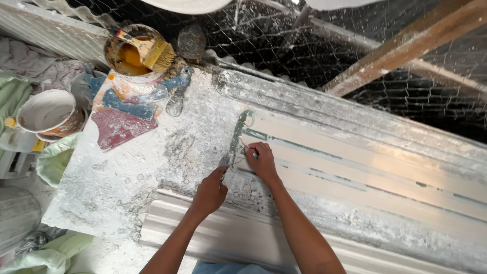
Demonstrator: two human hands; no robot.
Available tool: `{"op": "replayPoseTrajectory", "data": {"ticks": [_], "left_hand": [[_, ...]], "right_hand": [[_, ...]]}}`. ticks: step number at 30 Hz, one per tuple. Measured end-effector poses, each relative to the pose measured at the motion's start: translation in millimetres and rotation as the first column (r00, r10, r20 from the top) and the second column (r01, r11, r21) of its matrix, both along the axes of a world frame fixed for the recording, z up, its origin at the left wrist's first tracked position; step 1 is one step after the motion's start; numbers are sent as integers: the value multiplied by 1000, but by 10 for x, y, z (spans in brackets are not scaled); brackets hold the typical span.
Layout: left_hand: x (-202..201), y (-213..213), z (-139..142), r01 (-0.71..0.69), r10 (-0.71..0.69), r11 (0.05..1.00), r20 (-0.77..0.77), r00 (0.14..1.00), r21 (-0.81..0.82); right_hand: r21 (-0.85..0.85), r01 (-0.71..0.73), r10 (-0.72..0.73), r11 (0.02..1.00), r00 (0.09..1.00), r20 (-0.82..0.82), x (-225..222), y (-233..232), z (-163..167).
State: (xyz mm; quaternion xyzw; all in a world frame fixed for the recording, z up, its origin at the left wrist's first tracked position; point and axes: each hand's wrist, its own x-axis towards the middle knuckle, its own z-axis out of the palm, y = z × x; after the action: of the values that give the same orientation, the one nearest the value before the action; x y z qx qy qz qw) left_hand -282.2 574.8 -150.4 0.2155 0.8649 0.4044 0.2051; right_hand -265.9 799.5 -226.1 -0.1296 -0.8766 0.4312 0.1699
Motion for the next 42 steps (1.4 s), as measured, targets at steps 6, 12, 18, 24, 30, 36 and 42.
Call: {"op": "replayPoseTrajectory", "data": {"ticks": [6, 12, 18, 24, 30, 36, 42], "left_hand": [[-141, -55, 98, -106, 81, 994, 579, 811, 9], [-492, -10, -100, -85, -10, 988, 605, 796, 129], [-1096, 445, -173, -47, -73, 977, 533, 843, 209], [-1380, 409, -238, 89, -134, 990, 517, 845, 110], [-699, -111, -165, 251, -265, 937, -26, 964, -243], [67, -390, 38, 326, -477, 724, -100, 873, -608], [347, -254, 99, 429, -660, 599, -114, 743, -676]], "right_hand": [[-87, -18, 28, 996, 993, 112, -17, 14, 67], [-87, -61, 65, 994, 997, 41, -8, 48, 44], [-185, -63, 87, 981, 988, 125, -25, 123, -12], [-222, -64, 75, 973, 996, 43, 47, 166, -85], [-175, 68, -31, 982, 978, 207, 36, 104, -54], [-119, -13, 14, 993, 1000, 8, 291, -57, 56], [251, 15, -30, 968, 998, 59, 894, 219, 68]]}}
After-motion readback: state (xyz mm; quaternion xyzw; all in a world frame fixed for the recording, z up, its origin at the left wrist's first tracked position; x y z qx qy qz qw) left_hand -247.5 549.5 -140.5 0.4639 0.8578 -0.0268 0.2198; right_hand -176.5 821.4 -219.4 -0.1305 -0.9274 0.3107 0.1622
